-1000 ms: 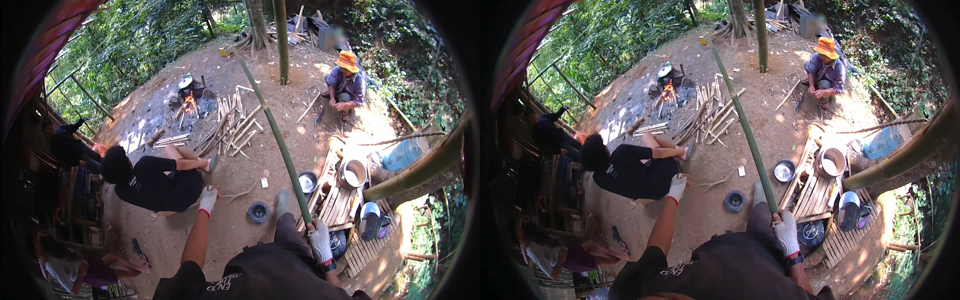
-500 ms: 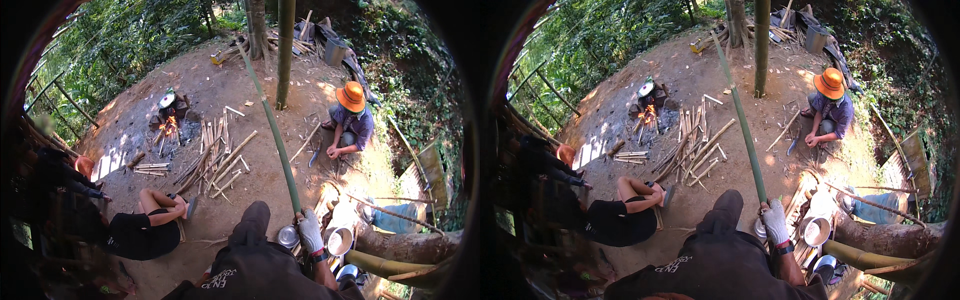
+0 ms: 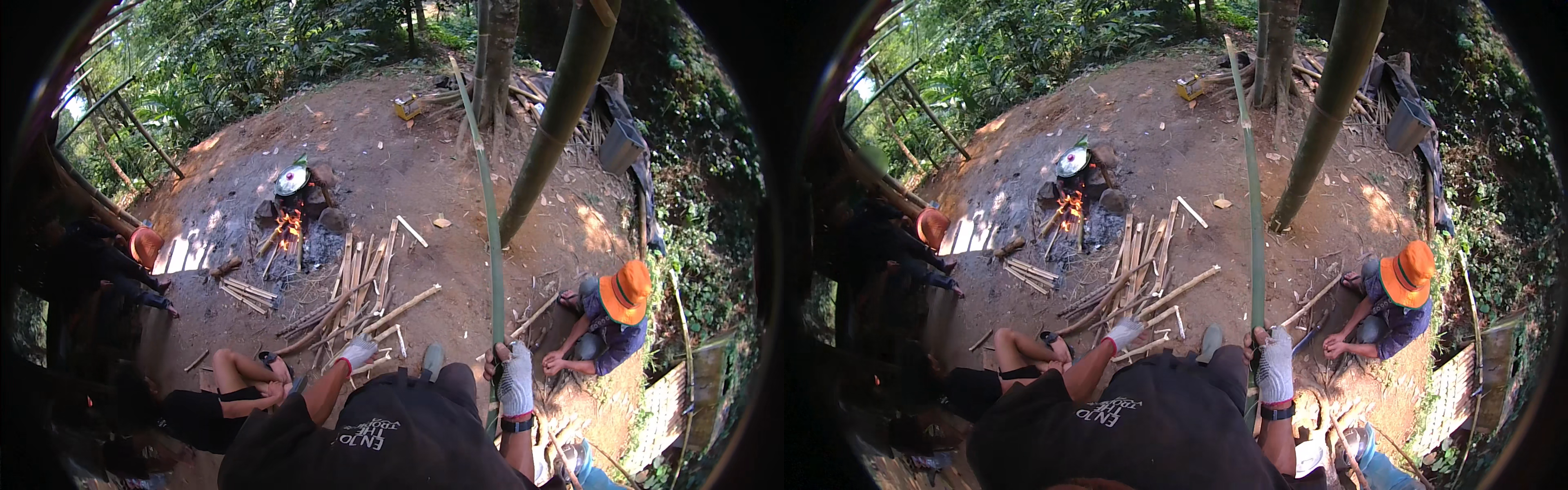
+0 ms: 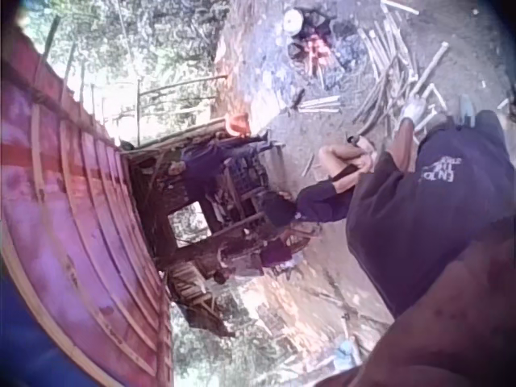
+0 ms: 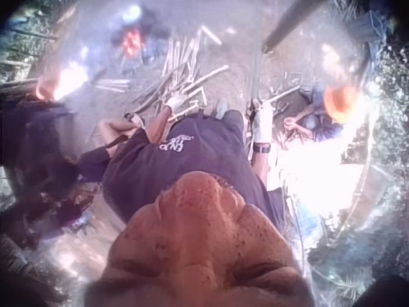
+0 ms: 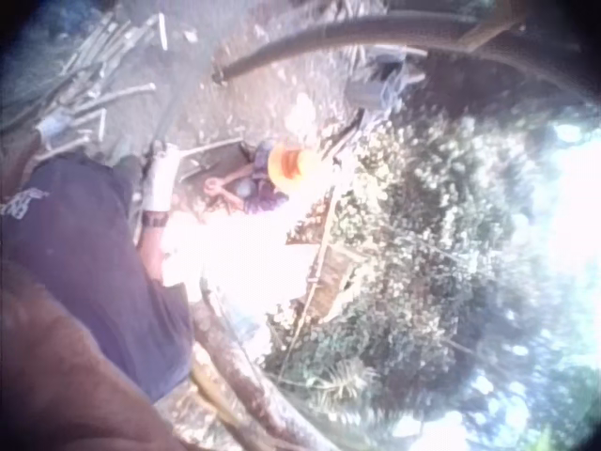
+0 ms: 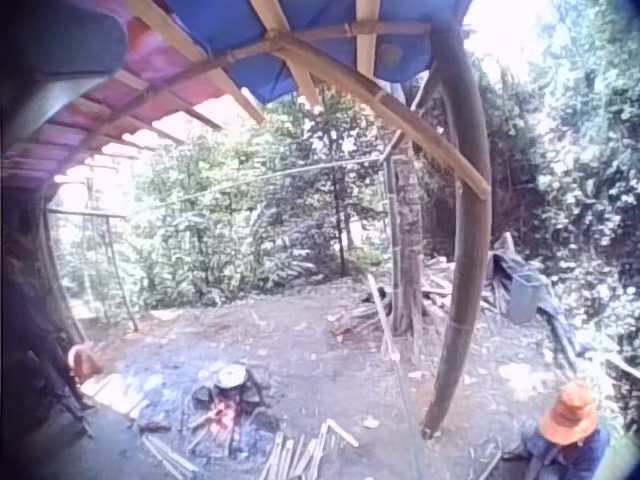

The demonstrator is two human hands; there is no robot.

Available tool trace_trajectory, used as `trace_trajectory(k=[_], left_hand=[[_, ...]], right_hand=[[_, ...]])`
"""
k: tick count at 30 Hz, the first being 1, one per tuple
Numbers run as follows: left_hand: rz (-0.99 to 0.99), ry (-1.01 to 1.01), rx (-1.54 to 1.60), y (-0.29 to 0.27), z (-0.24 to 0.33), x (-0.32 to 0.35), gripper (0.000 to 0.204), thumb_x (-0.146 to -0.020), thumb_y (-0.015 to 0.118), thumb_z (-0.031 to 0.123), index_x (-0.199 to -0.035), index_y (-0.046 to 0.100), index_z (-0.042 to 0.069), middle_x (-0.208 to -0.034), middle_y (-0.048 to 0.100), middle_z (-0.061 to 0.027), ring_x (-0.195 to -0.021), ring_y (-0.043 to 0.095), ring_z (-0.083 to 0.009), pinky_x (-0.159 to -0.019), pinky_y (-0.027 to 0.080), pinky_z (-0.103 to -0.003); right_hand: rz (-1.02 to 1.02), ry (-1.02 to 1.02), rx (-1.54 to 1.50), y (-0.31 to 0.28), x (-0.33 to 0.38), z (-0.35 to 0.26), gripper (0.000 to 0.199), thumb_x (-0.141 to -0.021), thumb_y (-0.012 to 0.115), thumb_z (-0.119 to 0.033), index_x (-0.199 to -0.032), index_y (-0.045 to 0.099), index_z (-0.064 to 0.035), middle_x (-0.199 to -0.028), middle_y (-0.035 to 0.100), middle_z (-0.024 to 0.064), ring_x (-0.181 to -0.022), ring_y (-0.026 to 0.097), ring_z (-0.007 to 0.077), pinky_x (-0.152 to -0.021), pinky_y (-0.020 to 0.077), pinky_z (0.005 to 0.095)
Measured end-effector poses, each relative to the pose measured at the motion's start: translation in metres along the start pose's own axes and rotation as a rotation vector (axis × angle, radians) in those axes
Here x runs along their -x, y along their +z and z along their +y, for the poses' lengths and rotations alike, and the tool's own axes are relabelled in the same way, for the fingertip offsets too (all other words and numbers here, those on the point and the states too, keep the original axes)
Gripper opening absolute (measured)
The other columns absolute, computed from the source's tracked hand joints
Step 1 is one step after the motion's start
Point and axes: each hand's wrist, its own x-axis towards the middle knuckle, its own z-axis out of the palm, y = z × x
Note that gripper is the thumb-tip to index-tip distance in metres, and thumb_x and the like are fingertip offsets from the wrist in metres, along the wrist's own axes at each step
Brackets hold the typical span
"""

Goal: The person carries a long green bamboo pole to a work area, kneels, and splits the pole lengthwise by hand into two halves. The person then lifts the split bamboo to inspect it.

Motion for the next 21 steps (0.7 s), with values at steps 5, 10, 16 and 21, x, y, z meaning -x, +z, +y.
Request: trace_trajectory(k=[5, 10, 16, 21], left_hand=[[-0.248, 0.391, -0.032, 0.020, 0.204, -0.104, 0.030, -0.094, 0.055, 0.031, -0.100, 0.060, 0.002, -0.085, 0.063, -0.0062, -0.077, 0.063, -0.0142, -0.067, 0.052, -0.026], [-0.290, 0.472, -0.039, 0.048, 0.391, -0.107, 0.026, -0.090, 0.054, 0.022, -0.093, 0.062, -0.002, -0.076, 0.062, -0.0072, -0.068, 0.060, -0.0133, -0.062, 0.051, -0.028], [-0.603, 0.461, 0.140, 0.058, 0.516, -0.245, 0.028, -0.092, 0.058, 0.031, -0.089, 0.058, 0.003, -0.074, 0.061, -0.0058, -0.069, 0.057, -0.0127, -0.061, 0.046, -0.027], [-0.707, 0.544, -0.076, 0.035, 0.651, -0.268, 0.036, -0.092, 0.058, 0.033, -0.104, 0.058, 0.000, -0.079, 0.062, -0.0058, -0.077, 0.059, -0.0158, -0.073, 0.046, -0.032]], right_hand=[[-0.049, -0.066, -0.093, 0.032, -0.153, -0.086, 0.016, -0.094, 0.055, -0.019, -0.099, 0.047, -0.0054, -0.068, 0.051, 0.0053, -0.048, 0.046, 0.0133, -0.042, 0.0394, 0.0278], [-0.118, -0.072, -0.082, 0.057, -0.293, -0.177, 0.019, -0.092, 0.058, -0.019, -0.102, 0.047, -0.0062, -0.068, 0.051, 0.0044, -0.048, 0.046, 0.0132, -0.043, 0.0402, 0.0282], [-0.054, -0.100, -0.001, 0.093, -0.503, -0.279, 0.016, -0.093, 0.057, -0.019, -0.100, 0.048, -0.0078, -0.069, 0.050, 0.0039, -0.047, 0.046, 0.0135, -0.042, 0.0415, 0.0288], [-0.044, -0.106, 0.079, 0.156, -0.638, -0.364, 0.019, -0.091, 0.061, -0.019, -0.098, 0.047, -0.0090, -0.072, 0.053, 0.0048, -0.051, 0.047, 0.0136, -0.044, 0.0425, 0.0287]])
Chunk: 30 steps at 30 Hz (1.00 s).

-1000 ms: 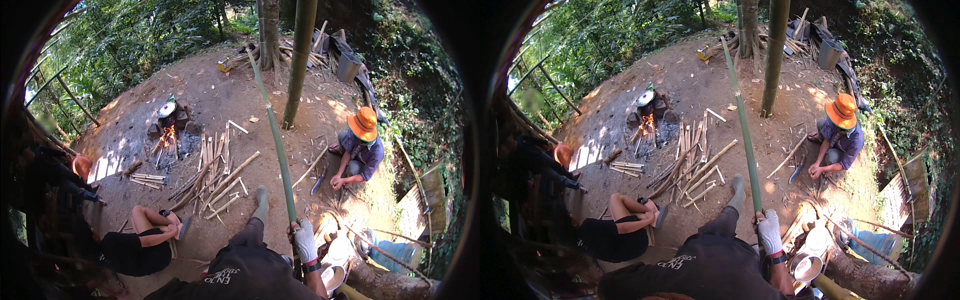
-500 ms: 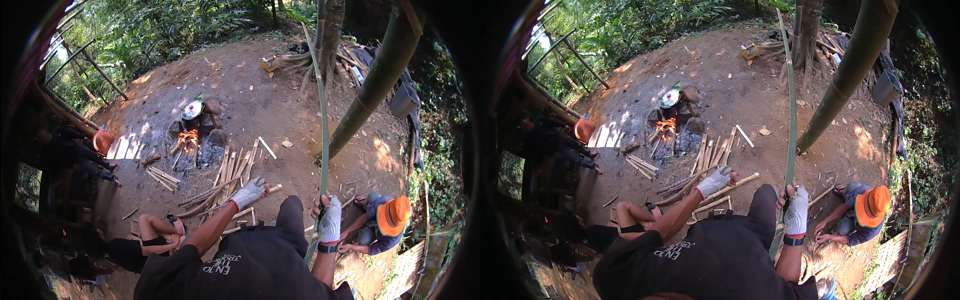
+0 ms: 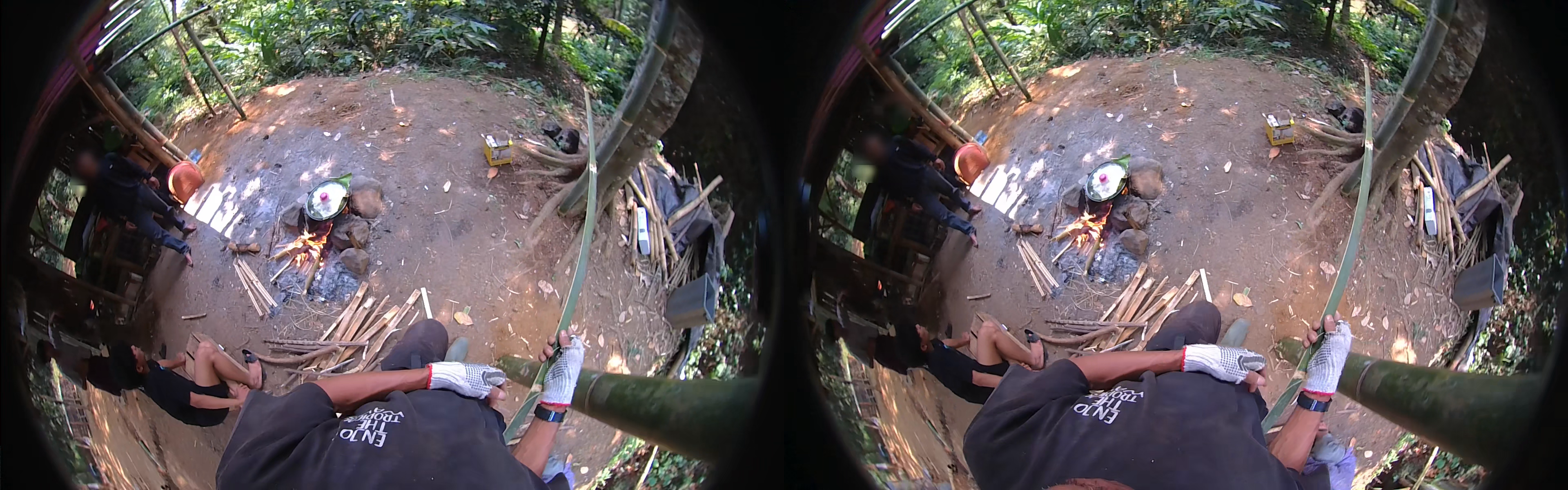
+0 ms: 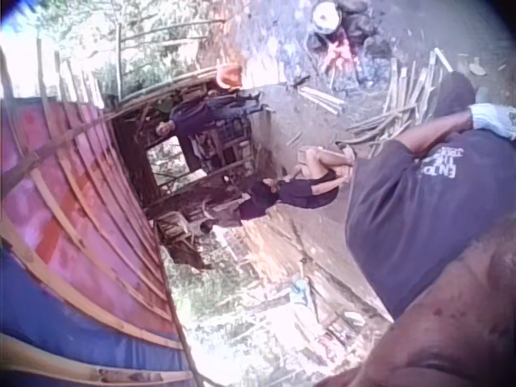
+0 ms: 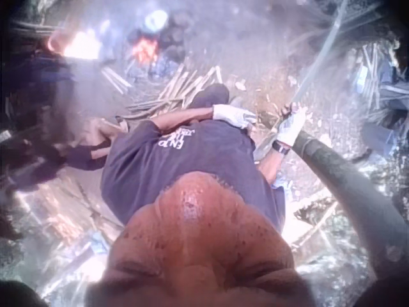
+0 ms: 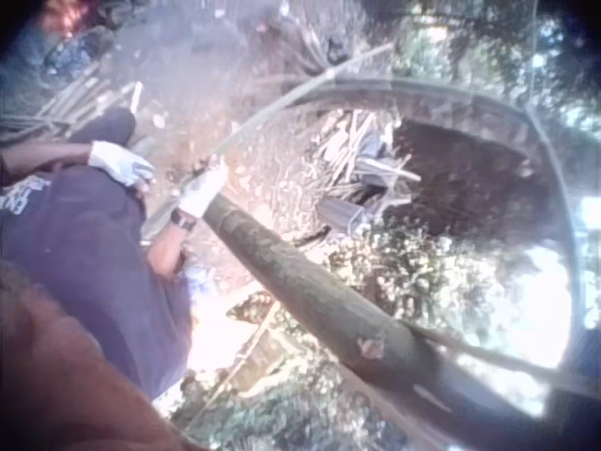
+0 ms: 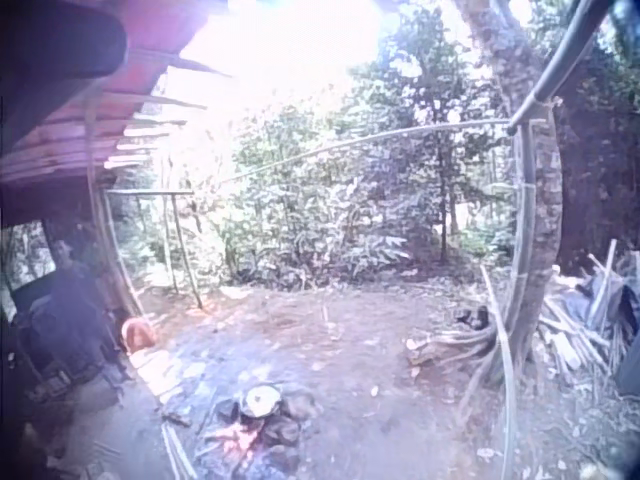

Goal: The person carries a long green bamboo pole to a work area, kneels, and splits the pole lengthwise by hand into two halves. The person then lifts the split bamboo to inspect it.

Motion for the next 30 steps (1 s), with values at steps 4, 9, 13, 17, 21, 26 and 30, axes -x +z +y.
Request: trace_trajectory(k=[4, 9, 13, 17, 21, 26, 30], left_hand=[[-0.126, 0.127, 0.082, -0.076, 0.042, -0.053, 0.034, -0.093, 0.057, 0.031, -0.105, 0.058, 0.000, -0.083, 0.064, -0.0073, -0.081, 0.060, -0.0169, -0.075, 0.046, -0.032], [-0.277, 0.169, 0.060, -0.200, 0.074, -0.117, 0.031, -0.093, 0.057, 0.030, -0.101, 0.059, 0.000, -0.085, 0.067, -0.0090, -0.081, 0.062, -0.0182, -0.073, 0.048, -0.032], [-0.327, 0.153, -0.028, -0.344, 0.104, -0.157, 0.028, -0.092, 0.059, 0.027, -0.096, 0.060, -0.001, -0.082, 0.067, -0.0098, -0.076, 0.064, -0.0189, -0.068, 0.050, -0.033], [-0.287, 0.143, -0.237, -0.474, 0.158, -0.179, 0.029, -0.092, 0.059, 0.027, -0.093, 0.060, -0.002, -0.079, 0.066, -0.0105, -0.073, 0.063, -0.0201, -0.066, 0.049, -0.034], [-0.122, 0.092, -0.323, -0.582, 0.194, -0.170, 0.048, -0.091, 0.054, 0.046, -0.096, 0.056, -0.003, -0.084, 0.063, -0.0170, -0.079, 0.061, -0.0301, -0.072, 0.046, -0.040], [0.152, 0.185, -0.240, -0.721, 0.204, -0.167, 0.055, -0.088, 0.055, 0.051, -0.097, 0.052, -0.003, -0.087, 0.062, -0.0175, -0.083, 0.060, -0.0306, -0.075, 0.046, -0.039], [0.206, 0.114, 0.015, -0.844, 0.241, -0.148, 0.043, -0.089, 0.059, 0.042, -0.095, 0.055, 0.000, -0.088, 0.064, -0.0107, -0.080, 0.061, -0.0188, -0.071, 0.047, -0.033]], right_hand=[[-0.049, 0.002, 0.060, 0.031, -0.102, -0.042, 0.021, -0.090, 0.060, -0.022, -0.100, 0.048, -0.0079, -0.073, 0.053, 0.0036, -0.053, 0.047, 0.0127, -0.044, 0.0407, 0.0282], [-0.074, -0.014, 0.025, 0.090, -0.229, -0.070, 0.020, -0.093, 0.057, -0.019, -0.106, 0.049, -0.0066, -0.073, 0.052, 0.0041, -0.052, 0.048, 0.0136, -0.044, 0.0414, 0.0287], [0.020, -0.031, 0.057, 0.185, -0.338, -0.082, 0.016, -0.094, 0.056, -0.016, -0.103, 0.048, -0.0070, -0.073, 0.052, 0.0040, -0.050, 0.047, 0.0135, -0.043, 0.0416, 0.0291], [-0.103, -0.013, 0.149, 0.281, -0.453, -0.109, 0.017, -0.094, 0.056, -0.018, -0.104, 0.048, -0.0074, -0.074, 0.053, 0.0029, -0.051, 0.047, 0.0117, -0.044, 0.0392, 0.0267], [-0.186, -0.007, 0.232, 0.399, -0.541, -0.141, 0.016, -0.095, 0.054, -0.016, -0.106, 0.049, -0.0054, -0.071, 0.052, 0.0024, -0.050, 0.047, 0.0109, -0.043, 0.0416, 0.0267], [-0.382, -0.002, 0.346, 0.546, -0.651, -0.149, 0.017, -0.093, 0.055, -0.016, -0.105, 0.051, -0.0049, -0.071, 0.052, 0.0012, -0.049, 0.045, 0.0088, -0.042, 0.0386, 0.0237], [-0.571, -0.002, 0.458, 0.663, -0.747, -0.141, 0.018, -0.094, 0.055, -0.017, -0.106, 0.051, -0.0041, -0.070, 0.053, 0.0005, -0.050, 0.047, 0.0086, -0.042, 0.0382, 0.0223]])
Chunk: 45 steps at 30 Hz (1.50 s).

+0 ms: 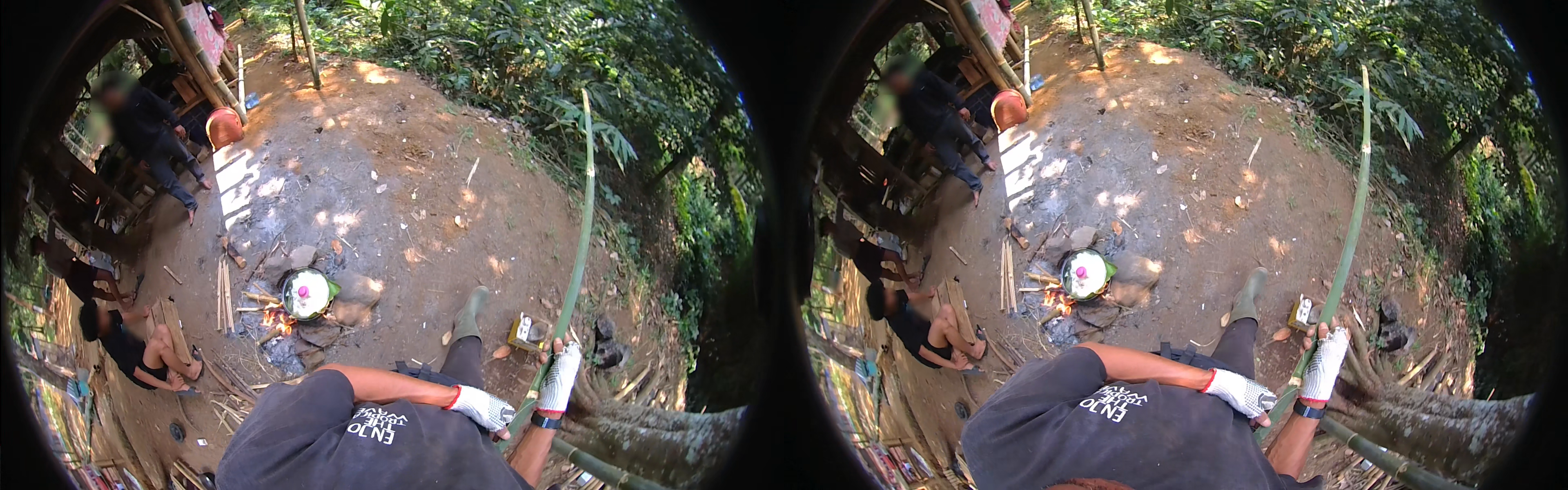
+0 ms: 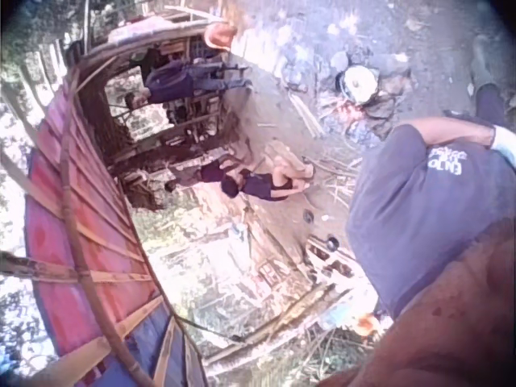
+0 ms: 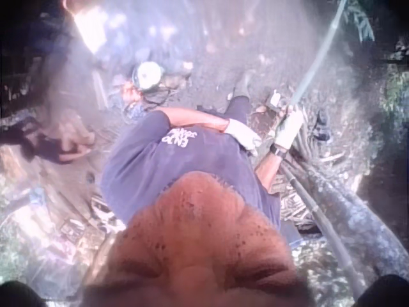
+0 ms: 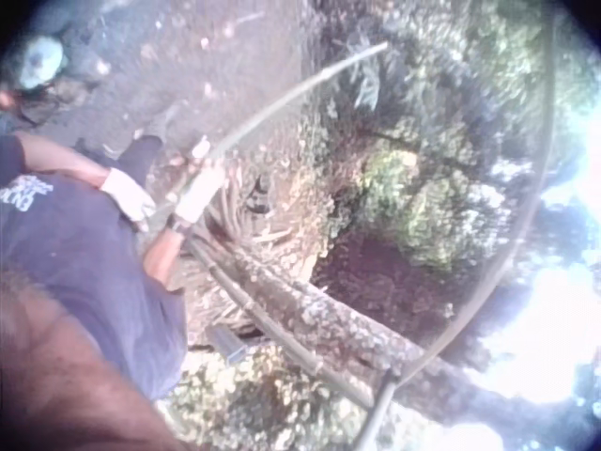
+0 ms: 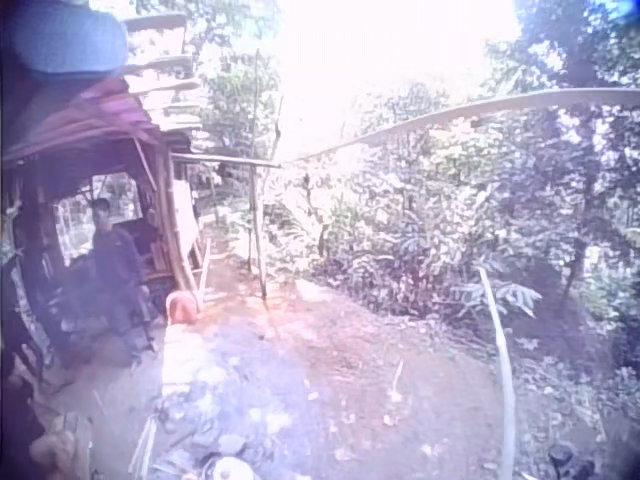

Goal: The person carries a long green bamboo pole to a work area, kneels, and splits the pole lengthwise by hand into two halves. The person then lifts the split bamboo to inspect it.

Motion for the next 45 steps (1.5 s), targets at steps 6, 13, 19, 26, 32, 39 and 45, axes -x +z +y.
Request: trace_trajectory(k=[6, 13, 19, 26, 32, 39, 45], left_hand=[[0.170, 0.106, 0.212, -0.203, 0.010, -0.034, 0.040, -0.093, 0.055, 0.041, -0.087, 0.060, 0.002, -0.078, 0.065, -0.0073, -0.074, 0.062, -0.0147, -0.067, 0.049, -0.028], [0.448, 0.274, 0.464, -0.395, 0.050, -0.059, 0.051, -0.092, 0.056, 0.047, -0.081, 0.065, -0.003, -0.073, 0.064, -0.0106, -0.068, 0.063, -0.0174, -0.061, 0.052, -0.028], [0.565, 0.347, 0.553, -0.563, 0.043, -0.079, 0.051, -0.090, 0.059, 0.048, -0.085, 0.063, -0.003, -0.078, 0.066, -0.0127, -0.069, 0.064, -0.0191, -0.061, 0.053, -0.029], [0.657, 0.396, 0.733, -0.797, 0.000, -0.065, 0.050, -0.090, 0.059, 0.045, -0.087, 0.064, -0.005, -0.080, 0.066, -0.0140, -0.069, 0.063, -0.0201, -0.060, 0.052, -0.030], [0.829, 0.392, 0.475, -1.002, 0.008, -0.010, 0.031, -0.094, 0.054, 0.030, -0.088, 0.055, 0.000, -0.078, 0.059, -0.0096, -0.069, 0.059, -0.0187, -0.062, 0.049, -0.032], [1.229, 0.066, 0.302, -1.144, -0.015, 0.066, 0.014, -0.092, 0.056, 0.016, -0.089, 0.053, 0.002, -0.081, 0.060, -0.0105, -0.070, 0.064, -0.0221, -0.062, 0.052, -0.033], [2.120, 0.342, 1.518, -1.216, -0.097, 0.123, 0.018, -0.095, 0.050, 0.019, -0.093, 0.056, 0.003, -0.079, 0.063, -0.0126, -0.067, 0.066, -0.0254, -0.061, 0.057, -0.036]], right_hand=[[-0.095, 0.135, 0.177, 0.085, -0.218, -0.042, 0.036, -0.095, 0.049, -0.011, -0.128, 0.044, 0.0004, -0.069, 0.055, 0.0033, -0.048, 0.049, 0.0102, -0.040, 0.0398, 0.0241], [-0.325, 0.139, 0.396, 0.193, -0.425, -0.119, 0.034, -0.093, 0.048, -0.009, -0.126, 0.046, 0.0014, -0.064, 0.055, 0.0028, -0.045, 0.049, 0.0099, -0.039, 0.0402, 0.0248], [-0.480, 0.063, 0.568, 0.284, -0.602, -0.129, 0.031, -0.092, 0.048, -0.005, -0.121, 0.051, 0.0030, -0.060, 0.057, 0.0031, -0.040, 0.047, 0.0103, -0.036, 0.0385, 0.0249], [-0.601, 0.050, 0.722, 0.433, -0.802, -0.100, 0.032, -0.093, 0.049, -0.009, -0.122, 0.052, 0.0028, -0.064, 0.057, 0.0019, -0.046, 0.048, 0.0080, -0.041, 0.0381, 0.0221], [-0.620, -0.441, 1.184, 0.518, -1.008, -0.085, 0.033, -0.091, 0.053, -0.010, -0.122, 0.054, 0.0015, -0.070, 0.056, 0.0044, -0.056, 0.051, 0.0118, -0.050, 0.0400, 0.0268], [-0.631, -0.438, 1.181, 0.614, -1.122, -0.098, 0.028, -0.089, 0.059, -0.010, -0.114, 0.061, 0.0017, -0.081, 0.060, 0.0135, -0.075, 0.058, 0.0215, -0.066, 0.0457, 0.0351], [-0.417, -0.970, 1.010, 0.788, -1.295, -0.200, 0.029, -0.093, 0.056, -0.016, -0.116, 0.059, 0.0008, -0.090, 0.065, 0.0152, -0.077, 0.060, 0.0244, -0.071, 0.0470, 0.0344]])
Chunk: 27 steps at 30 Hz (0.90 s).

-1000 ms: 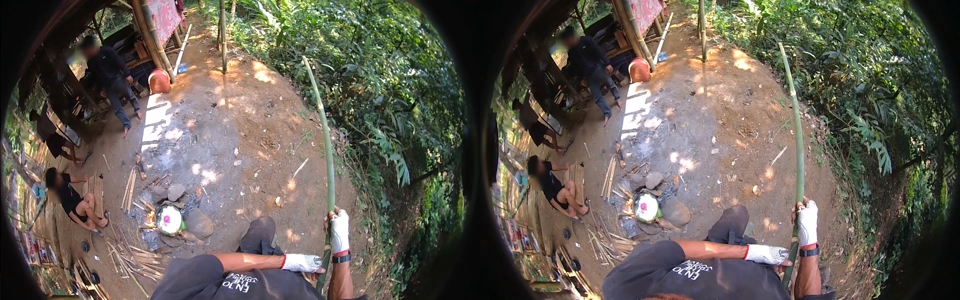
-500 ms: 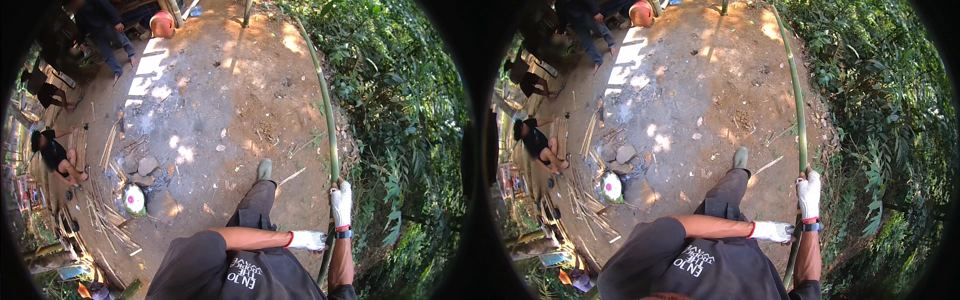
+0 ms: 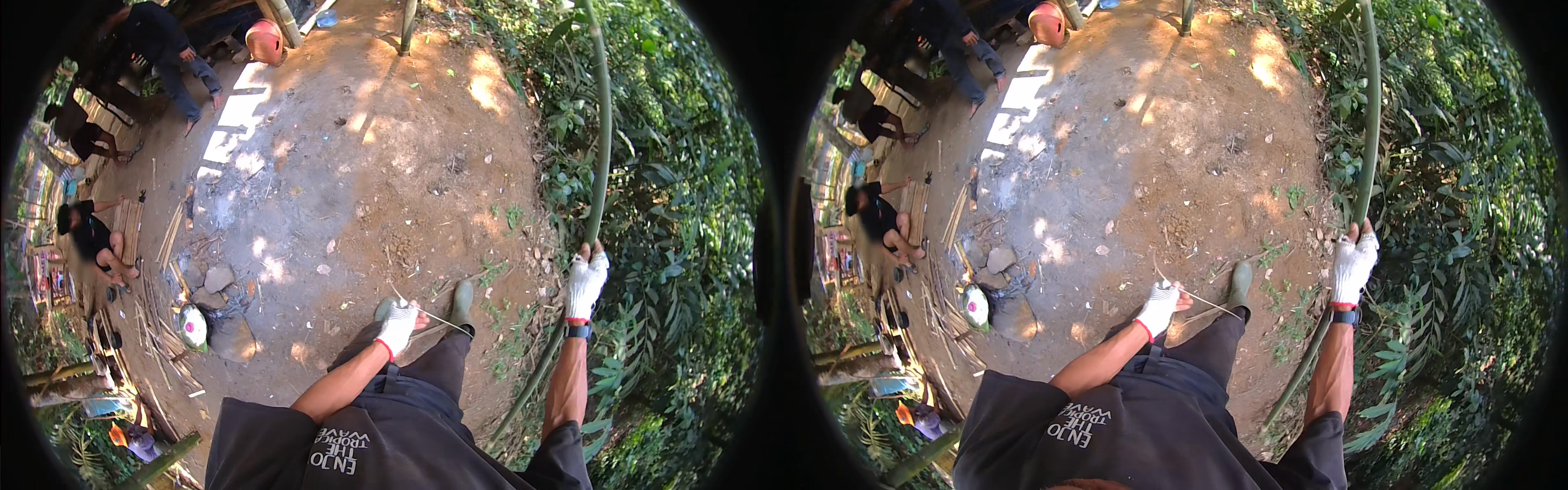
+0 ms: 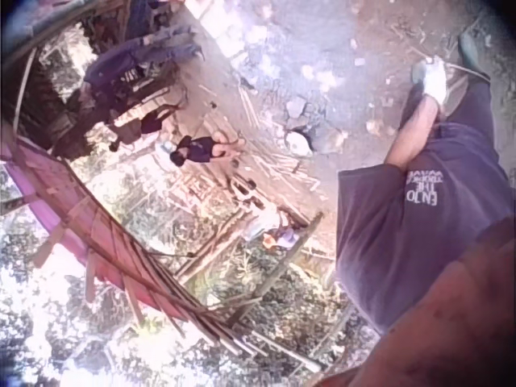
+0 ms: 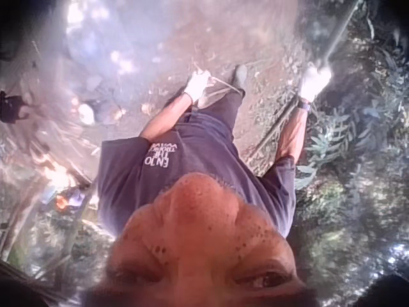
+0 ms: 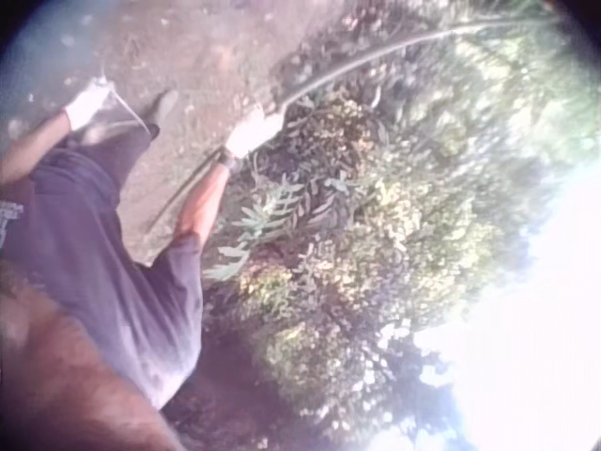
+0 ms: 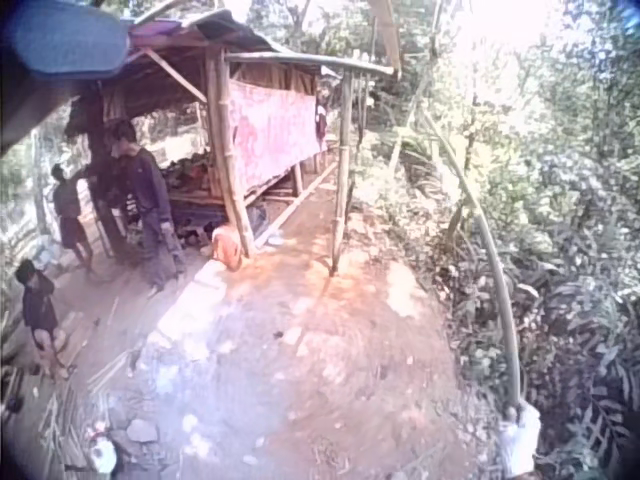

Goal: The person carries a long green bamboo pole to a work area, kneels, and splits the pole lengthwise by hand into two halves. The person then lifts the split bamboo to inspect it.

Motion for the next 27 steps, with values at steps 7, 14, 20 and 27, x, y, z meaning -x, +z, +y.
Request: trace_trajectory(k=[7, 14, 20, 27], left_hand=[[0.434, 0.253, 0.041, 0.000, -0.033, -0.050, 0.034, -0.094, 0.052, 0.033, -0.101, 0.057, 0.000, -0.091, 0.066, -0.0165, -0.083, 0.067, -0.0309, -0.071, 0.056, -0.041], [0.794, 0.046, -0.842, 0.024, -0.018, 0.006, 0.065, -0.092, 0.042, 0.048, -0.124, 0.050, -0.008, -0.124, 0.051, -0.0323, -0.117, 0.050, -0.0438, -0.099, 0.040, -0.047], [1.528, 0.179, -0.429, -0.055, -0.057, 0.063, 0.080, -0.087, 0.046, 0.063, -0.119, 0.054, -0.009, -0.122, 0.054, -0.0312, -0.117, 0.051, -0.0420, -0.095, 0.041, -0.046], [1.488, 0.258, 0.888, -0.070, -0.165, 0.165, 0.080, -0.088, 0.050, 0.061, -0.132, 0.040, -0.005, -0.125, 0.053, -0.0215, -0.106, 0.055, -0.0387, -0.092, 0.043, -0.050]], right_hand=[[0.366, 0.105, -0.242, 0.084, -0.256, 0.061, 0.028, -0.094, 0.056, -0.022, -0.110, 0.056, 0.0007, -0.079, 0.058, 0.0092, -0.065, 0.052, 0.0203, -0.061, 0.0424, 0.0342], [0.190, 0.047, -1.280, 0.098, -0.351, 0.000, 0.013, -0.092, 0.054, -0.004, -0.090, 0.041, -0.0066, -0.063, 0.050, 0.0043, -0.045, 0.045, 0.0124, -0.040, 0.0387, 0.0257], [-0.125, 0.442, -1.409, 0.112, -0.191, -0.103, 0.016, -0.100, 0.040, -0.017, -0.087, 0.041, -0.0085, -0.062, 0.048, 0.0014, -0.044, 0.043, 0.0115, -0.038, 0.0402, 0.0276], [-0.616, 0.846, -1.528, 0.163, 0.026, -0.108, 0.024, -0.098, 0.043, -0.028, -0.081, 0.041, -0.0106, -0.061, 0.046, 0.0019, -0.047, 0.045, 0.0152, -0.041, 0.0391, 0.0307]])
